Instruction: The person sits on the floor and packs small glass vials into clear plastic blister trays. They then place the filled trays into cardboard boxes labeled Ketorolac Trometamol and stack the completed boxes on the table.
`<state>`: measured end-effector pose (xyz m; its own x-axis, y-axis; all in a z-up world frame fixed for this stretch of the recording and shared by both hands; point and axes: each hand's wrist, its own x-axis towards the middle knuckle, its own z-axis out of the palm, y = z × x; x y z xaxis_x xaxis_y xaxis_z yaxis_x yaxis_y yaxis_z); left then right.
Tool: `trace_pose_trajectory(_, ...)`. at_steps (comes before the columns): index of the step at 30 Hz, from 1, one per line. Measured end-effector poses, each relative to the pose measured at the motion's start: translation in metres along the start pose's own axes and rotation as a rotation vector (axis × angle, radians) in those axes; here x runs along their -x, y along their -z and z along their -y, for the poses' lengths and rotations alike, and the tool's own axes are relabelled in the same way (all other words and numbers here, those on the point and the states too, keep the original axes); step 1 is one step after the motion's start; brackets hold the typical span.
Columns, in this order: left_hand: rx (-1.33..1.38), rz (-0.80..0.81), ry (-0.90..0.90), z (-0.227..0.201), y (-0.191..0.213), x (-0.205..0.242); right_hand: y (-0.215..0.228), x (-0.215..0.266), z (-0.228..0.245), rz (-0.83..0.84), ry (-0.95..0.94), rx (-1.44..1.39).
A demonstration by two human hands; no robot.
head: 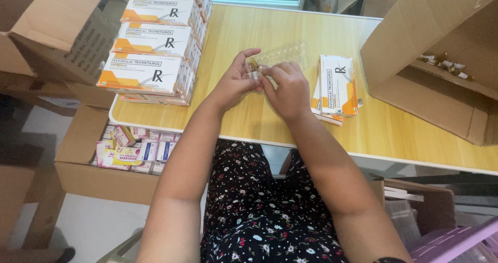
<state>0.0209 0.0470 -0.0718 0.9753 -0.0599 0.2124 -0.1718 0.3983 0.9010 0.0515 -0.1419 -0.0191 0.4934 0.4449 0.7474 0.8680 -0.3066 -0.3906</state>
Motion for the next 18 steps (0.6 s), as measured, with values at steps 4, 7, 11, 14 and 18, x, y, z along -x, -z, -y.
trace_pose_trajectory(4,0.019,-0.008,0.025,0.0023,0.001,-0.0008,-0.0017,-0.0005,0.0004,0.014,-0.001,0.034)
trace_pose_trajectory(7,-0.017,0.019,0.009,0.0029,0.0007,-0.0026,-0.0024,-0.0008,0.0021,0.028,-0.023,0.018)
trace_pose_trajectory(11,0.012,-0.013,0.048,0.0023,-0.0023,-0.0039,-0.0011,-0.0005,0.0063,0.021,-0.025,0.027)
trace_pose_trajectory(14,0.042,-0.005,0.069,0.0016,-0.0035,-0.0026,-0.0006,-0.0013,0.0093,0.037,-0.01,0.047)
trace_pose_trajectory(18,0.065,-0.039,0.126,0.0012,-0.0003,-0.0022,-0.0004,-0.0029,0.0097,0.041,-0.017,0.07)
